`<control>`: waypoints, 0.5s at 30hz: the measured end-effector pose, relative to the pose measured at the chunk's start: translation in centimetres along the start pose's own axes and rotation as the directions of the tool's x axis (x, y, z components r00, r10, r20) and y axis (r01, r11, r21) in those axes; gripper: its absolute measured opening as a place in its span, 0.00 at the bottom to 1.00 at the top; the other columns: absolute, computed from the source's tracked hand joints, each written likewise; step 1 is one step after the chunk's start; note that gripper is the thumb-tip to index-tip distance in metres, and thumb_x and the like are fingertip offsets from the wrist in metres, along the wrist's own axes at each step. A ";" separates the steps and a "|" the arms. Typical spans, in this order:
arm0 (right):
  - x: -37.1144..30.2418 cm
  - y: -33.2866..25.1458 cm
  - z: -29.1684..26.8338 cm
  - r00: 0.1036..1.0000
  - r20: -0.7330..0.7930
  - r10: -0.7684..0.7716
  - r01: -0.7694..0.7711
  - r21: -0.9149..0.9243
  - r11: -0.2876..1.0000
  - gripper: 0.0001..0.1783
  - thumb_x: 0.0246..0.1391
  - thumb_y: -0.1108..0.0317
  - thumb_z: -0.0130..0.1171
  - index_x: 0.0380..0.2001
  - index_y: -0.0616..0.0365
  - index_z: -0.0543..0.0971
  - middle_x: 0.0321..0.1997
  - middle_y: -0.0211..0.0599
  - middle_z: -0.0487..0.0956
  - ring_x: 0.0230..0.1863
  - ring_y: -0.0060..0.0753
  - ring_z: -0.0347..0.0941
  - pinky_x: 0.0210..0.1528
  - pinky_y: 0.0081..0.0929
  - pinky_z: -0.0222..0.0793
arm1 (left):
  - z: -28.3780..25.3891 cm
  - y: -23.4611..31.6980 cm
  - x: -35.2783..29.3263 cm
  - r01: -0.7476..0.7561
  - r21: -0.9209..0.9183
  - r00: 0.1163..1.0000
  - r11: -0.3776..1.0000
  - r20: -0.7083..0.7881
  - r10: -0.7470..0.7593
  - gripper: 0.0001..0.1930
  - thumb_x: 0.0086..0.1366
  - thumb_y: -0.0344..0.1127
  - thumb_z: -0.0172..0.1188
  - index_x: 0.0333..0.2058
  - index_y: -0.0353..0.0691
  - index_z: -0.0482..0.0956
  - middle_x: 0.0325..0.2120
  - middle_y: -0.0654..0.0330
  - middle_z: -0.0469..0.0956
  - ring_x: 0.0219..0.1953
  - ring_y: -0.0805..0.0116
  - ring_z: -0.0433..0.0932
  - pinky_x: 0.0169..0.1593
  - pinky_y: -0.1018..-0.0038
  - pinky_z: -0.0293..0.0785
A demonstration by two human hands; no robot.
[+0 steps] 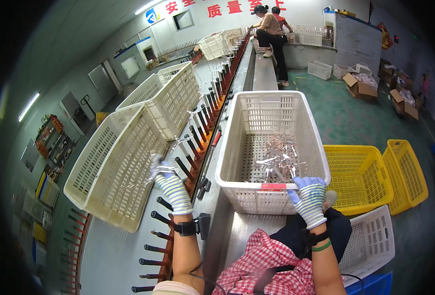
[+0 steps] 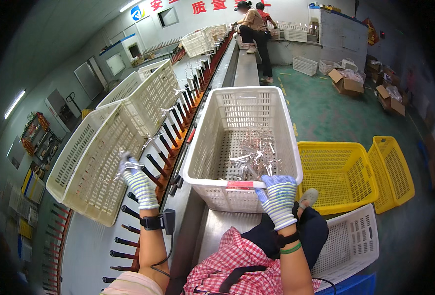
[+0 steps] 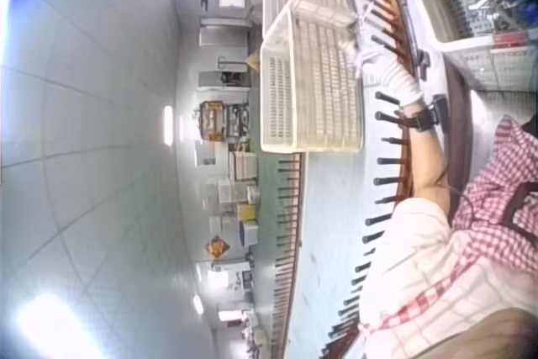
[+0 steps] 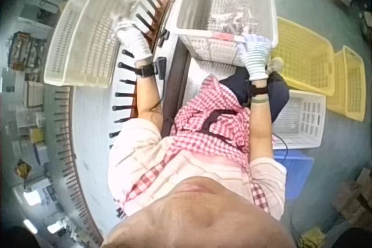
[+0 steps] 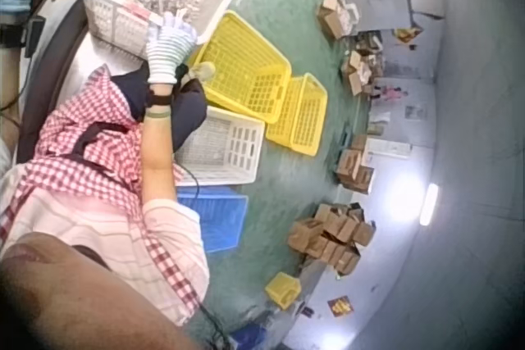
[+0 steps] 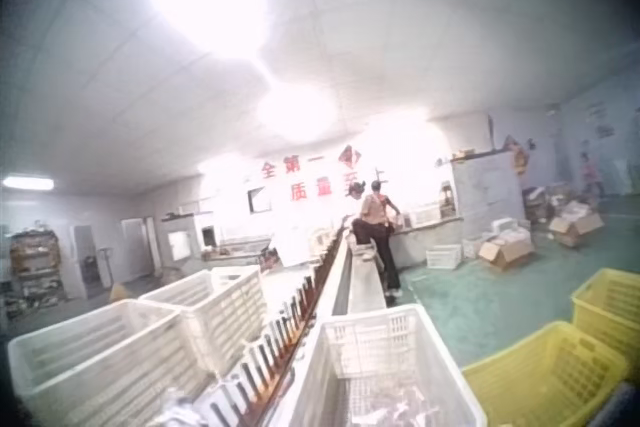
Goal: Sorting and placing metal components into plastic baskets in a factory setting.
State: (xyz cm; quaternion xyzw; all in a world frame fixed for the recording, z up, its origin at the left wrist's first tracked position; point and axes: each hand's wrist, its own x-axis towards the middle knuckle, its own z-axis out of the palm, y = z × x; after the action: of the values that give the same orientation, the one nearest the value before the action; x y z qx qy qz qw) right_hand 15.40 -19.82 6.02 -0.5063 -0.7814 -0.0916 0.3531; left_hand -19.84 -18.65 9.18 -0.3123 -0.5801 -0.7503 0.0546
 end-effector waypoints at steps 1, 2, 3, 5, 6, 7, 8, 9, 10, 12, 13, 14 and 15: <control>0.1 -0.1 0.0 1.000 -0.003 -0.002 0.002 -0.001 1.000 0.16 0.37 0.58 0.59 0.31 0.53 0.74 0.27 0.37 0.74 0.33 0.41 0.69 0.41 0.39 0.58 | 0.9 -0.5 -0.4 -0.159 -0.003 0.983 0.987 0.090 0.159 0.09 0.62 0.29 0.48 0.40 0.34 0.73 0.37 0.62 0.72 0.36 0.74 0.67 0.42 0.80 0.64; 0.1 -0.1 -0.1 1.000 0.016 0.005 -0.005 0.009 1.000 0.16 0.37 0.57 0.59 0.31 0.53 0.75 0.28 0.37 0.74 0.33 0.41 0.69 0.41 0.39 0.58 | 1.6 -0.9 -2.0 0.142 -0.042 0.984 0.989 0.116 -0.136 0.09 0.61 0.25 0.46 0.39 0.34 0.73 0.37 0.63 0.71 0.36 0.74 0.67 0.42 0.80 0.64; 0.3 -0.7 -0.4 1.000 0.024 0.003 -0.004 0.029 1.000 0.16 0.37 0.57 0.59 0.31 0.53 0.75 0.28 0.37 0.74 0.33 0.41 0.69 0.40 0.39 0.58 | 1.1 -4.6 -1.6 0.211 -0.121 0.973 0.970 0.123 -0.196 0.10 0.61 0.28 0.46 0.41 0.34 0.72 0.36 0.63 0.71 0.36 0.74 0.67 0.42 0.79 0.65; 0.2 -0.7 -0.8 0.999 0.033 -0.008 0.007 0.023 1.000 0.17 0.35 0.57 0.60 0.31 0.53 0.75 0.28 0.38 0.74 0.34 0.41 0.69 0.41 0.40 0.59 | 1.4 -9.4 -1.6 0.146 0.076 0.969 0.986 0.192 -0.158 0.15 0.59 0.27 0.46 0.45 0.30 0.68 0.38 0.56 0.71 0.36 0.69 0.67 0.41 0.74 0.65; -1.0 1.8 0.2 0.999 -0.037 0.006 -0.007 -0.002 1.000 0.15 0.36 0.57 0.58 0.29 0.52 0.76 0.26 0.38 0.74 0.32 0.42 0.69 0.39 0.41 0.59 | 3.7 -4.9 -3.7 0.130 0.166 0.955 0.978 0.243 -0.168 0.16 0.61 0.30 0.46 0.47 0.30 0.66 0.40 0.56 0.70 0.38 0.69 0.67 0.44 0.75 0.64; -0.8 1.7 -0.2 0.996 0.066 0.065 -0.065 -0.016 0.998 0.11 0.37 0.57 0.56 0.24 0.50 0.75 0.22 0.38 0.74 0.28 0.43 0.70 0.34 0.42 0.60 | 3.6 0.8 -4.3 0.085 0.256 0.951 0.963 0.267 -0.155 0.18 0.62 0.33 0.46 0.49 0.30 0.65 0.43 0.56 0.70 0.40 0.69 0.66 0.47 0.76 0.63; -0.7 1.6 -0.1 0.994 0.098 0.052 -0.048 -0.043 0.998 0.09 0.38 0.57 0.54 0.18 0.50 0.73 0.19 0.38 0.74 0.24 0.45 0.70 0.28 0.42 0.60 | 3.8 -3.9 -3.1 -0.105 0.034 0.965 0.994 0.244 0.093 0.19 0.62 0.32 0.46 0.50 0.28 0.63 0.47 0.54 0.67 0.44 0.68 0.65 0.51 0.74 0.61; -0.1 0.4 -0.1 0.998 0.057 0.005 -0.009 0.080 0.997 0.09 0.38 0.58 0.54 0.16 0.50 0.72 0.18 0.39 0.73 0.23 0.44 0.70 0.27 0.40 0.61 | 1.1 -6.6 -1.2 -0.271 0.235 0.926 0.933 0.328 0.186 0.19 0.62 0.31 0.46 0.51 0.29 0.63 0.49 0.54 0.66 0.47 0.69 0.63 0.53 0.73 0.59; 0.1 0.0 -0.4 0.995 0.103 0.016 -0.024 0.073 0.997 0.09 0.38 0.58 0.53 0.16 0.49 0.73 0.17 0.39 0.72 0.23 0.43 0.70 0.27 0.40 0.62 | 1.2 -3.8 -2.1 -0.237 0.105 0.951 0.966 0.229 0.209 0.19 0.62 0.31 0.46 0.51 0.28 0.63 0.45 0.55 0.69 0.43 0.68 0.66 0.50 0.73 0.62; -0.2 0.1 0.0 0.995 0.104 0.003 -0.006 0.028 1.000 0.10 0.40 0.58 0.54 0.22 0.51 0.73 0.21 0.37 0.72 0.27 0.41 0.69 0.33 0.39 0.62 | -0.3 -2.7 -0.7 -0.145 0.119 0.976 0.982 0.180 0.122 0.19 0.62 0.31 0.46 0.51 0.28 0.63 0.45 0.56 0.69 0.43 0.68 0.66 0.50 0.73 0.62; -0.4 0.1 0.2 0.994 0.107 -0.008 0.004 0.030 1.000 0.11 0.41 0.57 0.54 0.24 0.52 0.73 0.24 0.37 0.72 0.29 0.40 0.69 0.36 0.39 0.62 | -0.5 -1.9 -0.1 -0.106 0.119 0.982 0.987 0.170 0.085 0.19 0.61 0.31 0.47 0.50 0.28 0.63 0.44 0.56 0.69 0.43 0.68 0.66 0.49 0.73 0.62; -0.6 0.4 0.3 0.993 0.119 -0.002 0.000 0.020 1.000 0.12 0.42 0.56 0.54 0.26 0.52 0.73 0.26 0.37 0.72 0.31 0.39 0.69 0.38 0.38 0.61 | -0.4 -0.6 0.1 -0.092 0.113 0.984 0.989 0.165 0.073 0.19 0.61 0.31 0.47 0.50 0.29 0.63 0.44 0.56 0.69 0.43 0.68 0.66 0.49 0.73 0.62; -0.7 0.7 0.2 0.991 0.132 -0.005 0.002 0.020 1.000 0.13 0.42 0.56 0.54 0.28 0.53 0.72 0.28 0.36 0.72 0.33 0.39 0.68 0.40 0.38 0.60 | 0.0 0.9 0.0 -0.091 0.102 0.984 0.991 0.164 0.073 0.19 0.61 0.31 0.47 0.50 0.29 0.63 0.44 0.56 0.70 0.42 0.68 0.66 0.49 0.73 0.63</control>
State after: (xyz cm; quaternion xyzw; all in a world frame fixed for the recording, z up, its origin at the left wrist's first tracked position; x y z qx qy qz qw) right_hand 16.05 -19.87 5.26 -0.5064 -0.8048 -0.0507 0.3055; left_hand -19.46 -18.93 9.93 -0.3917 -0.6095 -0.6870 0.0557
